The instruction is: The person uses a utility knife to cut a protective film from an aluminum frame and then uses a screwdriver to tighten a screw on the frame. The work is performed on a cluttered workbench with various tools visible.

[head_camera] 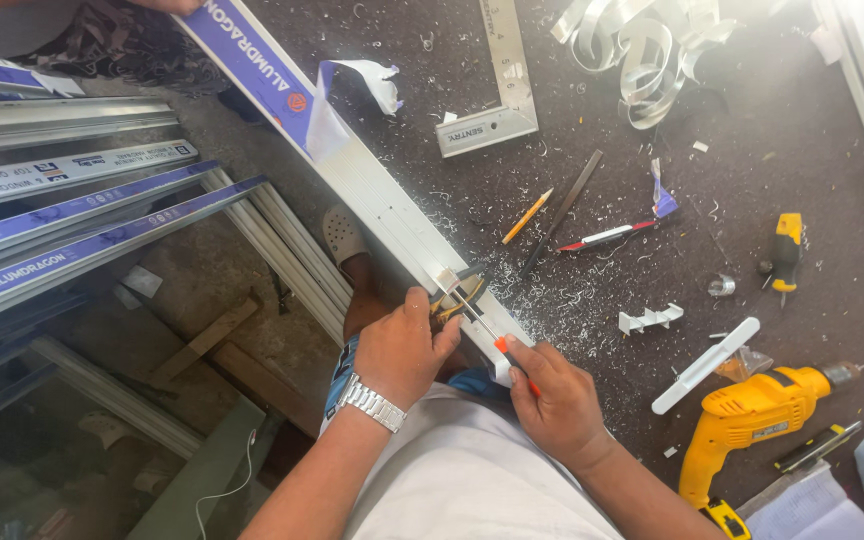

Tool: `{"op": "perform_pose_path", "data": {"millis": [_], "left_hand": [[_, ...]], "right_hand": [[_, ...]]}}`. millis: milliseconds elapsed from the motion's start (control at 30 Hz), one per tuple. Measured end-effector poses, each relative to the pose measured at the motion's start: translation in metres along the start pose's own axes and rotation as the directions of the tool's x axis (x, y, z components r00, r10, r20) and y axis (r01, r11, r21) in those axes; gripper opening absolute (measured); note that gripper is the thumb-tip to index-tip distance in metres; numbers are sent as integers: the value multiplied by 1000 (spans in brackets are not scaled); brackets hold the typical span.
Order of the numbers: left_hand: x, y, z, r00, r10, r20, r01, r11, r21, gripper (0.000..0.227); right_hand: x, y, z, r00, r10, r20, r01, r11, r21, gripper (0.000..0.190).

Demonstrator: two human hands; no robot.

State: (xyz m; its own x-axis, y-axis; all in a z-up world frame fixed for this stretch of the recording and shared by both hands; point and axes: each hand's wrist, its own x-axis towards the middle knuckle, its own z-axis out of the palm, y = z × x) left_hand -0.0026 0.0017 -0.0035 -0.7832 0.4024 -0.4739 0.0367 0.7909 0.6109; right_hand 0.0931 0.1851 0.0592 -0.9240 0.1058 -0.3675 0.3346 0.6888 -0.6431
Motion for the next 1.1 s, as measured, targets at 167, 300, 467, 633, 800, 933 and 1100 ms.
{"op": "perform_pose_path", "data": {"millis": [167,300,467,633,800,933,1100], "left_hand": [[-1,0,-7,999,-20,25,21,999,-42,42],[-2,-2,-8,999,-23,27,25,996,-90,42],[-1,-1,-9,999,-27,39,31,994,-100,41],[1,-3,-6,1000,-24,15,26,993,-117,41],[2,-7,-1,1000,-11,9,12,992,-127,42],[4,-7,0,1000,-1,7,2,994,-108,43],[5,-7,2,1000,15,-13,-16,998,-67,42]], "right_hand": [[-5,-32,-27,996,77,38,-78,997,6,34],[0,-40,-28,981,183,71,-180,983,-38,35],[3,-22,-17,992,124,35,-121,990,-78,39],[-1,4,-5,997,79,27,-76,993,-86,43],[3,25,7,995,-97,-11,97,995,-38,40],[3,29,7,994,-109,-11,109,993,-41,40],[11,26,3,989,-145,-17,145,989,-24,39]]}}
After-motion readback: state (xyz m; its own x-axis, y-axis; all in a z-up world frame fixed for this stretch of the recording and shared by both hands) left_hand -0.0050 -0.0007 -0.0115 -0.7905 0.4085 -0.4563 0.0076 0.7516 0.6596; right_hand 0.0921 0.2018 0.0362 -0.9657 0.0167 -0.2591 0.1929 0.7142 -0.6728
